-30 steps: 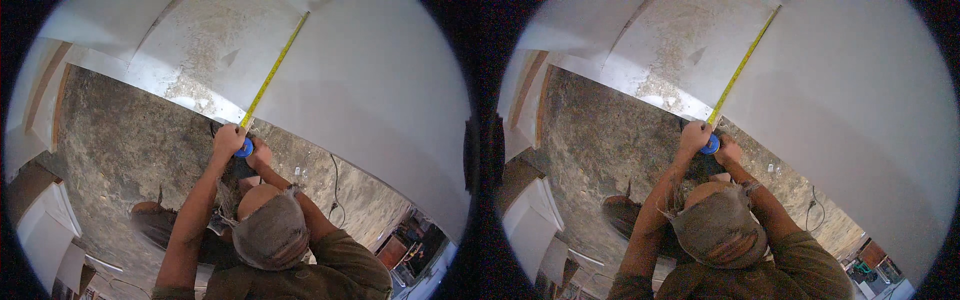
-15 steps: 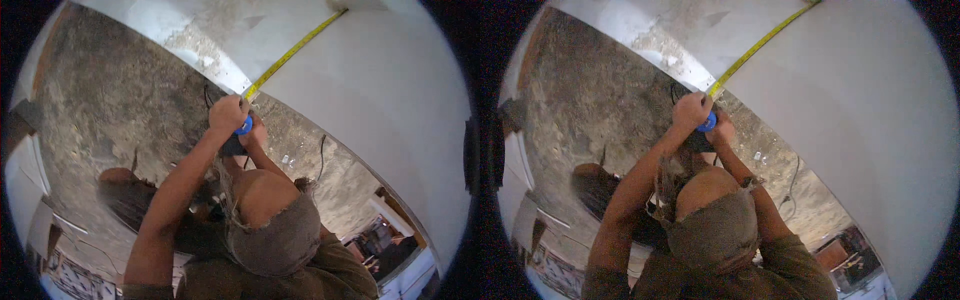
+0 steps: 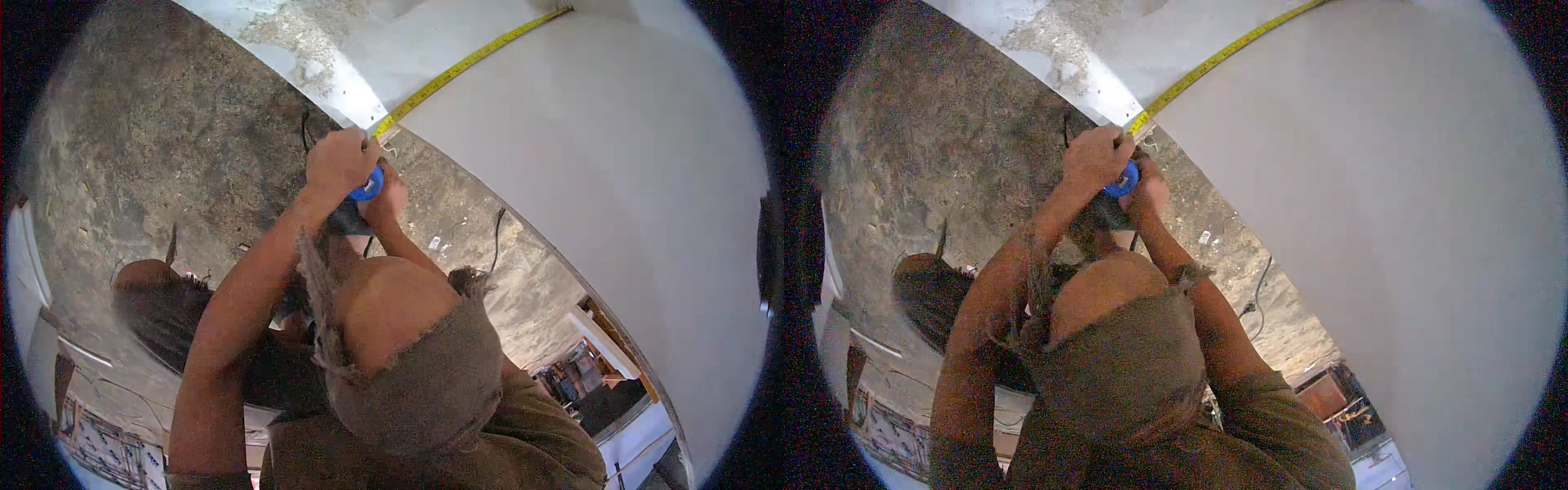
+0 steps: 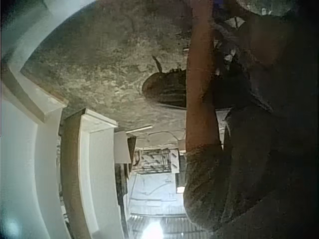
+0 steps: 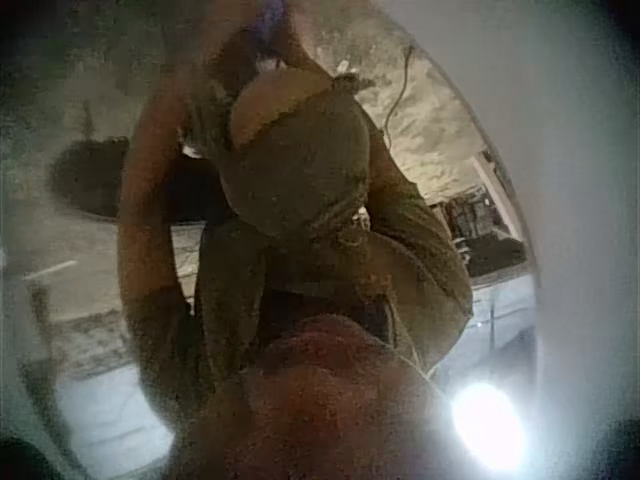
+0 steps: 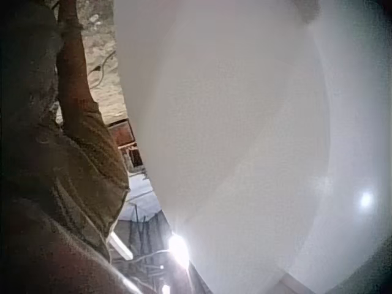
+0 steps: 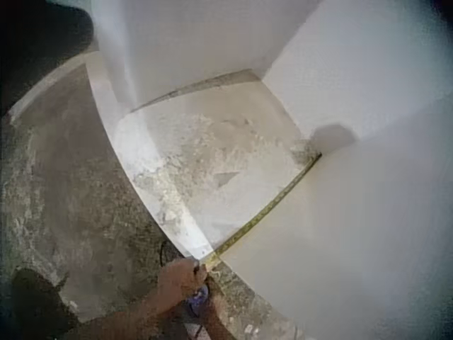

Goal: The person measures a white wooden corner piece with a tape measure, holding the tape across the bottom edge of the board.

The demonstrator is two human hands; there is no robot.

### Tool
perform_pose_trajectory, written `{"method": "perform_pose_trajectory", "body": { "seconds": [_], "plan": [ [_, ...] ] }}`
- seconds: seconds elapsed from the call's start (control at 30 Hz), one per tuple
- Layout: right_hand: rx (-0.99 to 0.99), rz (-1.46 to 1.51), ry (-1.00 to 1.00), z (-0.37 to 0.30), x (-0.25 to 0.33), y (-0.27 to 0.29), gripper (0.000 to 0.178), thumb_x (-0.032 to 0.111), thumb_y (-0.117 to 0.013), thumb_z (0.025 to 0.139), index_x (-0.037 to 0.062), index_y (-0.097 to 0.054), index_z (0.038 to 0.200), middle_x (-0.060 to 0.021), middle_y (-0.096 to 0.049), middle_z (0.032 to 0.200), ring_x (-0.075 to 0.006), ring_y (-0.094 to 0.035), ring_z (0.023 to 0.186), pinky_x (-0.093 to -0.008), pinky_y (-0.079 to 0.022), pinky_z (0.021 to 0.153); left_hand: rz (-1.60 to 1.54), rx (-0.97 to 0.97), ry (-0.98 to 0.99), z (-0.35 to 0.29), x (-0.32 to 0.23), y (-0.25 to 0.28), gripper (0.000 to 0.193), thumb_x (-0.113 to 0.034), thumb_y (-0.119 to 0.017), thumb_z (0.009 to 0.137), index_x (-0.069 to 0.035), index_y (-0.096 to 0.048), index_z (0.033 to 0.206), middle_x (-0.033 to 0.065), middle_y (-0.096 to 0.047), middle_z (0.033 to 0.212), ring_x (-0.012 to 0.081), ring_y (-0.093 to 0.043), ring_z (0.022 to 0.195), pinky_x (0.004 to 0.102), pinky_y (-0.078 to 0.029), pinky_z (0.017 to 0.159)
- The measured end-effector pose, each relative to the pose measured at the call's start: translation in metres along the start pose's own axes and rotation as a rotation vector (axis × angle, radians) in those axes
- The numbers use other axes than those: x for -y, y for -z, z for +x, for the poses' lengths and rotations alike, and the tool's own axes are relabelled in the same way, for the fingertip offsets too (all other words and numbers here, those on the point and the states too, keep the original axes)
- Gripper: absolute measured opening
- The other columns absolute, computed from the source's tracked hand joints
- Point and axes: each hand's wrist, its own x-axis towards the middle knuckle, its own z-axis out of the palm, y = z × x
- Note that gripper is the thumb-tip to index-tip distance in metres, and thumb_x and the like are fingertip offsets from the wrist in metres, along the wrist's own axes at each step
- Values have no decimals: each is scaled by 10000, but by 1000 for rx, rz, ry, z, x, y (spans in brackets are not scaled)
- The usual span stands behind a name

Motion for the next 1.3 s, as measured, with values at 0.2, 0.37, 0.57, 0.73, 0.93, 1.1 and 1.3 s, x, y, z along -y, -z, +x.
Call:
{"method": "perform_pose_trajectory", "body": {
  "seconds": [0.2, 0.37, 0.57, 0.73, 0.93, 1.1, 1.3],
  "plan": [
    [22, -89, -11, -2, -7, -3, 515, 191, -823, 577, 197, -611, 1046, -91, -689, 987, -369, -662, 905, -462, -535, 743, 10, 40, 22, 3, 2, -2, 392, -418, -585, 866, -45, -703, 877, 203, -695, 881, 414, -676, 855, 515, -543, 788],
    [85, -55, -125, -1, -6, -5, 541, 188, -820, 559, 216, -610, 1057, -84, -693, 1001, -362, -665, 910, -469, -541, 740, 32, 22, -47, 2, 2, 0, 389, -407, -567, 881, -41, -700, 879, 211, -684, 911, 416, -661, 889, 506, -529, 803],
    [36, -24, -83, -4, -3, -1, 394, 233, -782, 652, 162, -627, 1008, -144, -674, 985, -385, -654, 921, -478, -523, 755, 7, 63, -64, 4, 0, 6, 410, -393, -550, 899, -3, -671, 860, 240, -666, 909, 440, -644, 878, 517, -508, 806],
    [-49, 62, -36, -5, -1, -2, 369, 188, -763, 651, 166, -632, 996, -123, -670, 952, -384, -649, 908, -478, -525, 752, 45, 63, -107, 5, -1, 9, 419, -388, -541, 915, 9, -665, 865, 264, -654, 874, 446, -643, 860, 516, -506, 797],
    [-42, 72, 11, -2, 0, 3, 294, 158, -739, 672, 153, -632, 947, -123, -667, 935, -396, -646, 885, -487, -521, 724, 85, 31, -164, 4, -1, 9, 413, -389, -558, 916, 6, -670, 877, 247, -665, 873, 435, -652, 856, 510, -516, 776],
    [-30, 35, -33, -1, 5, 6, 296, 186, -743, 665, 156, -625, 935, -116, -667, 922, -393, -651, 863, -494, -516, 695, 69, 93, -94, 7, 3, 6, 410, -389, -560, 917, 3, -675, 877, 242, -668, 893, 432, -651, 864, 506, -515, 777],
    [-7, -8, -20, 0, 6, 8, 290, 207, -742, 665, 163, -625, 927, -112, -672, 909, -380, -658, 858, -493, -520, 688, 117, 58, -123, 7, 4, 5, 419, -402, -555, 918, -4, -677, 870, 242, -669, 898, 434, -650, 863, 508, -512, 772]
  ]
}}
